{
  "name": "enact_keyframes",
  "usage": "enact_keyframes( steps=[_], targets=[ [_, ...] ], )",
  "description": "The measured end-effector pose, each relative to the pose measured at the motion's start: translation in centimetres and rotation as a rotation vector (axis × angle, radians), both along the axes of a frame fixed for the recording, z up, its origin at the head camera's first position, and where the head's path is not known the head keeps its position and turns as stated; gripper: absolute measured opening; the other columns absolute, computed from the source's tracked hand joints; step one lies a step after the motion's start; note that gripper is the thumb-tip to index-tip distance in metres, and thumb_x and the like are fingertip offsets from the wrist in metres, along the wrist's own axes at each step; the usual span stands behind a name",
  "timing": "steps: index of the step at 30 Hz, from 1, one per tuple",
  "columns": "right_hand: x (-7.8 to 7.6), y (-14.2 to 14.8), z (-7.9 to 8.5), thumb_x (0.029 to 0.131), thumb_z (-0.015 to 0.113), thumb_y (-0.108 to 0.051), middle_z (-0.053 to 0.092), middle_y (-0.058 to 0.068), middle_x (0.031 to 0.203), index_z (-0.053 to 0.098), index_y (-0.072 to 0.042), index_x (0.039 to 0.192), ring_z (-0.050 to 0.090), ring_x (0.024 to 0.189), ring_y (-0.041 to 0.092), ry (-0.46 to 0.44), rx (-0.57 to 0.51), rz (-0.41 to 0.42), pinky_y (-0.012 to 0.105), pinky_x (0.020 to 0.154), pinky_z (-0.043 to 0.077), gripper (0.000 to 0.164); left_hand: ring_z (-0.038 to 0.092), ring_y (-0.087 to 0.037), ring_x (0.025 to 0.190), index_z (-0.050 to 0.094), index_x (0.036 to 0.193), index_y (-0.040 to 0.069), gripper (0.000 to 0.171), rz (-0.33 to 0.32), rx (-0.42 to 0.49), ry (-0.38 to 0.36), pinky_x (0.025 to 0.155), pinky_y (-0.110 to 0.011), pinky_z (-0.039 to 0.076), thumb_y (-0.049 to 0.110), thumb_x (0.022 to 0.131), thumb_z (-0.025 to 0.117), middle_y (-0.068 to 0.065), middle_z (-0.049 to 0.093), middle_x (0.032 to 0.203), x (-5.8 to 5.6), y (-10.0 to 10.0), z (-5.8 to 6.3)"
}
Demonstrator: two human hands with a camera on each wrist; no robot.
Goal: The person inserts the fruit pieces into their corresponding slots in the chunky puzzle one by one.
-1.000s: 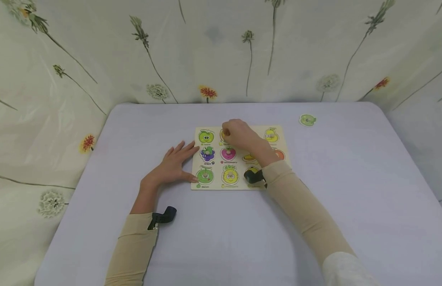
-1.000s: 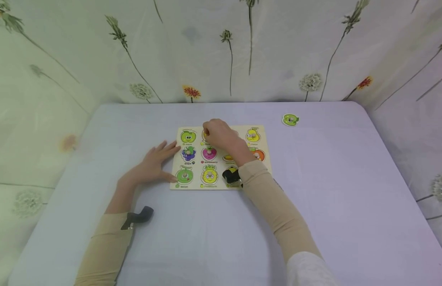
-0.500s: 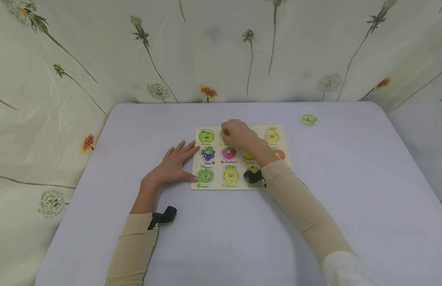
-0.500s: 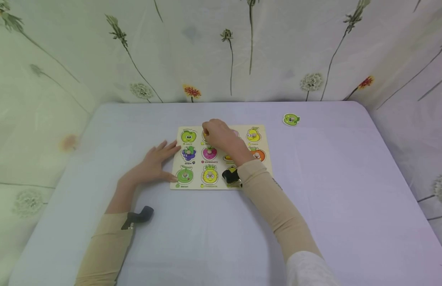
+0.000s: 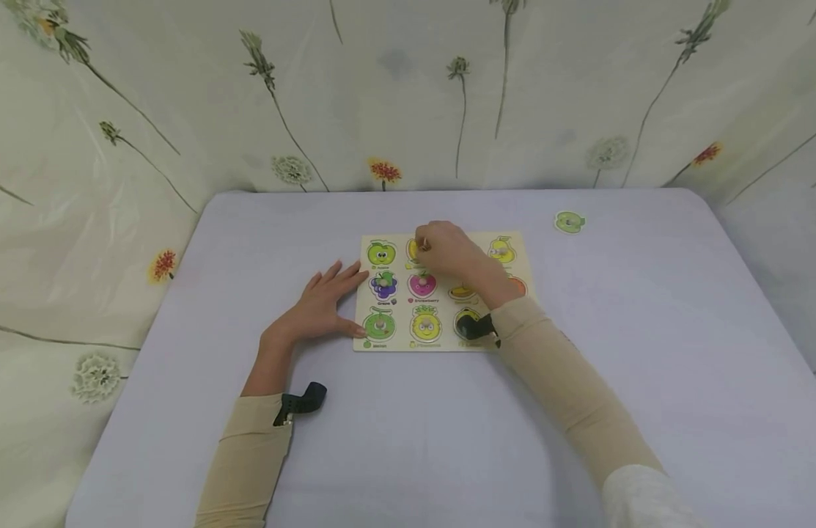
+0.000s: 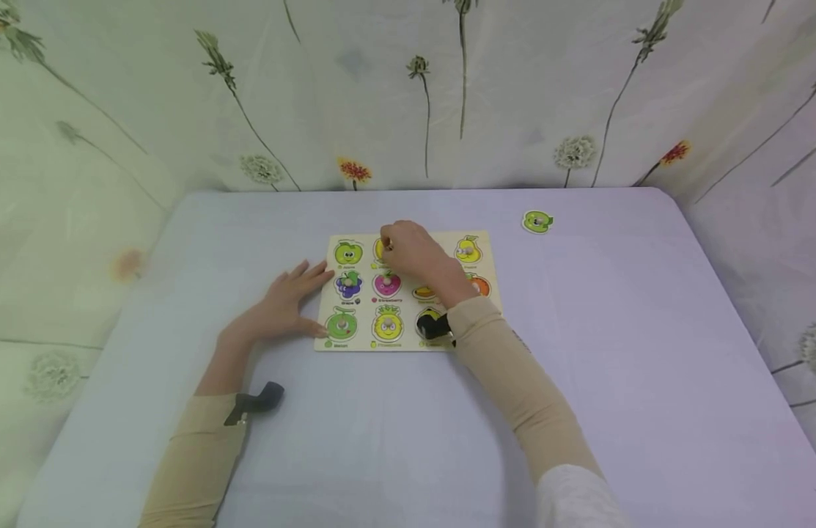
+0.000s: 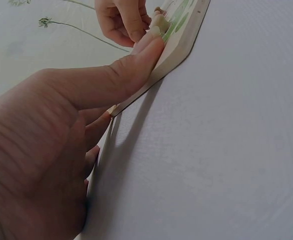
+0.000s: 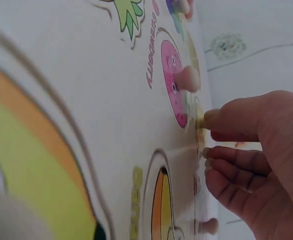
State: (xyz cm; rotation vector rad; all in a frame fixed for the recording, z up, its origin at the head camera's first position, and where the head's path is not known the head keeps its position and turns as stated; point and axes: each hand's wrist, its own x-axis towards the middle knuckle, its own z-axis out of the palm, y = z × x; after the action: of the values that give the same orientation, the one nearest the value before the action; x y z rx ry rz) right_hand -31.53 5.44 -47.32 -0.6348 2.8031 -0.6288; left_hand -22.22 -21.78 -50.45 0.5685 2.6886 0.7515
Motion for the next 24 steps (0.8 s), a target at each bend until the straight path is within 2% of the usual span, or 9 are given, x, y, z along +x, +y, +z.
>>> enact_keyframes(
  steps=[5,11,16,24],
  targets=[
    [-0.3,1.1,0.2,0.096,0.061,-0.025,0.064,0.007,0.099,0.067,-0.01,0.108,0.055,0.09,0.023,-0.004,-0.002,-0.014,0.037,0.08,0.048,0.021,-0.002,-0.025,0.158,0.027,0.158,0.027,0.11,-0.004,-0.021,0.018,0.127,-0.053,-0.001,0.054,0.069,0.084,0.007,0.013,0.169,-0.2,0.1,-0.3],
    [-0.5,2.4,0.8,0.095,0.058,-0.021,0.061,0.01,0.094,0.066,-0.007,0.114,0.058,0.079,0.023,-0.009,-0.01,-0.044,0.034,0.069,0.049,0.025,-0.002,-0.026,0.158,0.027,0.158,0.027,0.11,-0.003,-0.016,0.022,0.127,-0.054,0.0,0.053,0.068,0.085,0.006,0.014,0.169,-0.1,0.1,-0.3],
    [-0.9,3.7,0.6,0.093,0.057,-0.019,0.061,0.011,0.094,0.066,-0.006,0.113,0.053,0.085,0.025,0.03,-0.003,-0.053,0.036,0.074,0.045,0.026,-0.001,-0.027,0.158,0.027,0.158,0.026,0.109,-0.007,-0.003,0.018,0.127,-0.055,-0.001,0.05,0.069,0.085,0.005,0.014,0.169,0.0,0.2,-0.1],
    [-1.5,6.0,0.7,0.089,0.062,-0.02,0.063,0.013,0.098,0.067,-0.006,0.111,0.054,0.088,0.027,0.028,-0.021,-0.095,0.039,0.078,0.047,0.026,-0.002,-0.027,0.158,0.027,0.158,0.026,0.109,-0.005,0.0,0.014,0.127,-0.054,-0.001,0.051,0.069,0.085,0.005,0.014,0.169,0.0,0.2,-0.2]
  ],
)
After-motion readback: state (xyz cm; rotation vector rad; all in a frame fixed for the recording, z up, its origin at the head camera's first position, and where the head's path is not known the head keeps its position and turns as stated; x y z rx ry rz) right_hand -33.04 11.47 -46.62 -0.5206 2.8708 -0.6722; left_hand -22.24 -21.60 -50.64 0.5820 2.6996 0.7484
